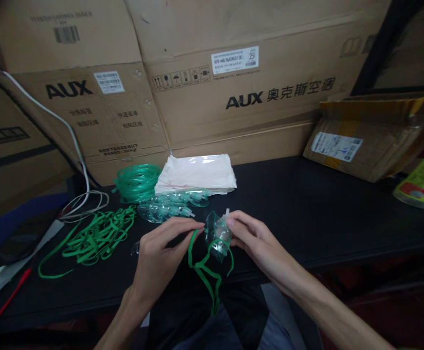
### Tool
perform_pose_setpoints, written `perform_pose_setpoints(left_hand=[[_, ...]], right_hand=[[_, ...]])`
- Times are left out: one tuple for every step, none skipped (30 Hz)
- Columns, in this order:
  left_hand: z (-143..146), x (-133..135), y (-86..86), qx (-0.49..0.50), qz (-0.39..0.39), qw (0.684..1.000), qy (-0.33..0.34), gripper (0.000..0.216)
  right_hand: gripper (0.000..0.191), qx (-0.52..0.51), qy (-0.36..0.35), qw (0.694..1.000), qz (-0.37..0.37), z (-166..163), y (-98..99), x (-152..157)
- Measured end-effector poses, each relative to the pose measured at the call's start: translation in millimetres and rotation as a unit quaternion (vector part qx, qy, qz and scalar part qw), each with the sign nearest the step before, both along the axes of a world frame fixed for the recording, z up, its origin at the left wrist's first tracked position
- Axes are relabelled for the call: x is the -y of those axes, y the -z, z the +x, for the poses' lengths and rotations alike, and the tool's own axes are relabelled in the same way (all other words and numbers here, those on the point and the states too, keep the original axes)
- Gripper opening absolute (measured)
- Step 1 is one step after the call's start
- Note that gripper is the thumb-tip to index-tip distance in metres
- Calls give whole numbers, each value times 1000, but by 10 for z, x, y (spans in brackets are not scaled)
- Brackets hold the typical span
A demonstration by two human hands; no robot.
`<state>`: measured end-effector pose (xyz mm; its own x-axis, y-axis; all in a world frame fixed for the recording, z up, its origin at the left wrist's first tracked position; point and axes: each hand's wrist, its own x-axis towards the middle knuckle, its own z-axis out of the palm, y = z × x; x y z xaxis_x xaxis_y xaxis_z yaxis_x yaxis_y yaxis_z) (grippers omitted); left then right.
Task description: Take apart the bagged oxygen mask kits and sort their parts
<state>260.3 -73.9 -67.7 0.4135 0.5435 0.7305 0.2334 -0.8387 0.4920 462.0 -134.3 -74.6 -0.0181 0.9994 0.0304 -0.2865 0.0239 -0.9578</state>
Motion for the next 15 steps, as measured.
perform_pose_setpoints(left_hand=[[5,-3,-10,-4,10,1000,-3,17],[10,-8,-25,-8,23,1000,-4,17],[11,-17,-46,-12,38,999,-2,17],[10,-30,-73,-17,56,998,1,17],[4,-46,-107,-24,76,997,5,17],[-4,-66,-148,-31,97,995,8,18],[-15,-89,-196,-39,117,992,9,18],[-27,-114,-250,-48,135,990,8,19],[-38,-142,-310,-54,152,987,6,19],[-47,-171,-373,-58,167,984,4,19],[-51,-200,-437,-60,184,981,3,19],[-52,-228,-500,-62,199,978,2,19],[-48,-255,-558,-62,214,975,1,19],[-41,-278,-606,-63,228,972,0,20],[-32,-297,-641,-64,238,969,0,21]], right_hand=[[26,0,1,1000,3,-3,0,-6],[26,-1,3,1000,6,-6,0,-14],[26,-3,4,1000,9,-9,-1,-24],[25,-5,4,1000,14,-13,-5,-36],[25,-4,5,1000,21,-18,-17,-49],[24,-2,5,1000,28,-21,-37,-65],[24,2,7,999,37,-25,-68,-82],[24,6,10,999,48,-28,-112,-101],[24,9,13,998,59,-30,-169,-122],[24,12,17,997,70,-31,-235,-144],[24,14,20,996,82,-30,-308,-166],[24,17,24,995,94,-28,-383,-187],[25,21,28,994,107,-23,-453,-206],[24,27,32,992,119,-16,-511,-222],[24,35,37,990,130,-6,-553,-233]])
